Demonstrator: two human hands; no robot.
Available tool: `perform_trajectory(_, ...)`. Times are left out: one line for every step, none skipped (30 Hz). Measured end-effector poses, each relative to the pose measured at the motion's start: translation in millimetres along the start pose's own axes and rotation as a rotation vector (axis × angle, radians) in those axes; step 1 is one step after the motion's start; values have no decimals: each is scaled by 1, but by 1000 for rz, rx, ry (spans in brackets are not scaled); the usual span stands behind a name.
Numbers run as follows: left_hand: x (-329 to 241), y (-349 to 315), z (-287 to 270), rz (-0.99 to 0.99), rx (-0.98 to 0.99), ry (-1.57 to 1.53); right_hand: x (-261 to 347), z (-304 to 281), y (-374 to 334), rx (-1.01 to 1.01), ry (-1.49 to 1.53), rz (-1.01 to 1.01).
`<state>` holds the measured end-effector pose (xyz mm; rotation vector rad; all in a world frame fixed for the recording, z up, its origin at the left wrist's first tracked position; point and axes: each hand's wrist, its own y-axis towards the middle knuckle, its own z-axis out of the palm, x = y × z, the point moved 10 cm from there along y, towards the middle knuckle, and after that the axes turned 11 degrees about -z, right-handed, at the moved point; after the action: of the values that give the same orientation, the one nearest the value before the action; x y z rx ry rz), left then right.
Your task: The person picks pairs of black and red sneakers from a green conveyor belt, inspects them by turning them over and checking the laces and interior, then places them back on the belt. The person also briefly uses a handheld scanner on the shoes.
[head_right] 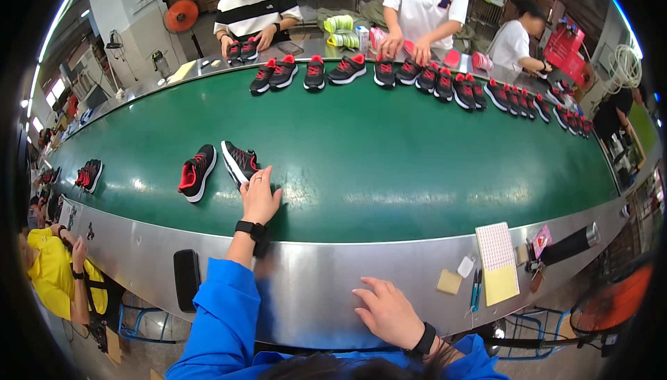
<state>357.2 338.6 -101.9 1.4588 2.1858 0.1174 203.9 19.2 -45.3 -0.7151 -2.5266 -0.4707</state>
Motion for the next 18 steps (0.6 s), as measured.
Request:
perform_trajectory(-4, 4, -2, 107, -8, 96, 0, -2, 4, 6, -10, -3)
perform_trajectory(0, 9, -3, 99, -26, 199, -1, -4, 8, 12, -19, -6)
perform_trajectory(1, 13, -10, 90, -52, 299, -1, -7, 13, 15, -36, -11)
perform_trajectory(8, 16, -18, 74, -76, 405, 0, -9, 17, 24, -43, -16)
perform_trajectory(28, 25, -14, 87, -250, 534, 0, -11, 21, 34, -49, -23)
perform_trajectory(32, 38, -18, 37, -231, 606, -2, -13, 24, 41, -62, -13)
perform_trajectory(36, 44, -23, 48, -192, 541, -3, -16, 28, 55, -48, -6)
perform_trajectory(40, 49, -30, 56, -154, 479, -5, -18, 33, 71, -33, -2)
perform_trajectory(44, 54, -34, 41, -137, 404, -7, -21, 37, 85, -18, -6)
perform_trajectory(42, 55, -41, 41, -163, 318, -10, -26, 43, 100, 17, -22)
perform_trajectory(41, 53, -51, 38, -190, 234, -14, -36, 53, 116, 54, -41)
perform_trajectory(42, 51, -65, 35, -224, 161, -20, -48, 66, 127, 95, -72)
perform_trajectory(49, 53, -63, -61, -193, 82, -29, -64, 81, 136, 93, -57)
perform_trajectory(63, 48, -68, -130, -215, 74, -39, -78, 104, 133, 64, -68)
perform_trajectory(79, 43, -62, -237, -206, 63, -47, -90, 127, 133, 33, -72)
perform_trajectory(95, 38, -54, -348, -195, 55, -65, -96, 155, 110, 122, -69)
perform_trajectory(98, 36, -51, -402, -220, 1, -85, -100, 183, 95, 195, -43)
perform_trajectory(97, 34, -51, -453, -245, -60, -114, -96, 214, 100, 381, 13)
